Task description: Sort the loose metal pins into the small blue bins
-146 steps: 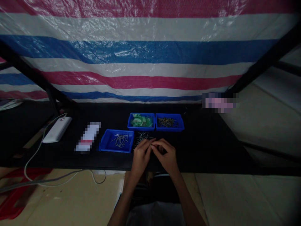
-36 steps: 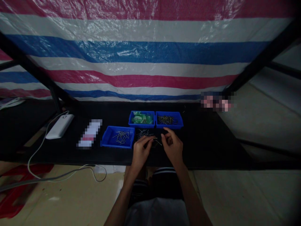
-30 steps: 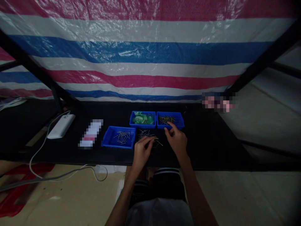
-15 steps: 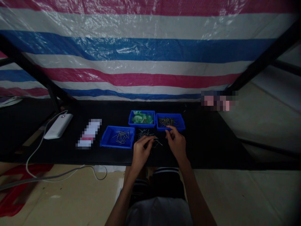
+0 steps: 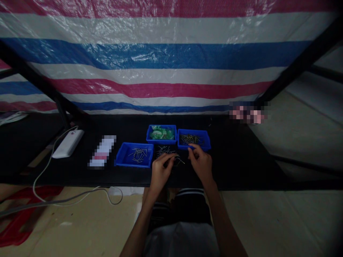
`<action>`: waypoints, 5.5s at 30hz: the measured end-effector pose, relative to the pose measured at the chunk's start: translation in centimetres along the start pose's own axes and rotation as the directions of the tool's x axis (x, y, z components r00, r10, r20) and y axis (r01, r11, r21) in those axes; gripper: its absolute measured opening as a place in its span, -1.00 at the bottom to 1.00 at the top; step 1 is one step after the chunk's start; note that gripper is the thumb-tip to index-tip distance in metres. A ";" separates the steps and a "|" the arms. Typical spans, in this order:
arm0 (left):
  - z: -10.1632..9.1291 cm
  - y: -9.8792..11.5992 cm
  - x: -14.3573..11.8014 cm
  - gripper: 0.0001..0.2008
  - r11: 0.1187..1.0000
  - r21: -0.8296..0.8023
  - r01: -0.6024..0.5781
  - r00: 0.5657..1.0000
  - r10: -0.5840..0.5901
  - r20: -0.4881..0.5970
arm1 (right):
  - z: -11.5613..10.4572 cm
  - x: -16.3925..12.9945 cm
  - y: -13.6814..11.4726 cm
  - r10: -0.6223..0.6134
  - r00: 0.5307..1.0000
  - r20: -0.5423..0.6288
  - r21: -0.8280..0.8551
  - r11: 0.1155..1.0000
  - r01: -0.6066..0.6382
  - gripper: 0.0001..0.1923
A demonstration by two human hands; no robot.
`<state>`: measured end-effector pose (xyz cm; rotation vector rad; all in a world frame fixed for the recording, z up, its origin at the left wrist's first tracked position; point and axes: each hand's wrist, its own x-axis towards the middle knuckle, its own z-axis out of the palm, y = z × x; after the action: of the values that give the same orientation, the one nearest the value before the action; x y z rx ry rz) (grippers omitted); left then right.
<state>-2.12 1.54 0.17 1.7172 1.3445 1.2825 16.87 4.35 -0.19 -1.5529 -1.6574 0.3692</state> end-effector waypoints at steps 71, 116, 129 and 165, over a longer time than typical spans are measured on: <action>-0.2 -0.3 -0.1 -0.77 0.999 -0.005 -0.033 0.997 0.033 0.075 | 1.1 -2.3 -3.7 -0.120 0.983 0.140 0.481 0.876 0.039 -0.87; -0.1 -0.3 -0.1 -0.78 0.998 0.029 -0.053 0.996 0.051 0.074 | 0.8 -2.2 -3.8 -0.129 0.985 0.113 0.465 0.883 0.063 -0.86; 0.0 0.0 -0.1 -0.79 0.999 0.032 0.004 0.999 -0.005 0.049 | 0.3 0.9 -4.0 0.002 0.957 -0.291 0.196 0.979 0.057 -0.79; 0.3 0.0 -0.2 -0.86 0.999 0.040 0.010 1.000 -0.011 0.017 | 0.1 -1.7 -4.8 -0.164 0.986 -0.014 0.147 0.975 0.164 -0.85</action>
<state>-1.86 1.34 -0.01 1.7419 1.3757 1.2398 13.30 1.87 2.48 -1.2972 -1.7035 0.3933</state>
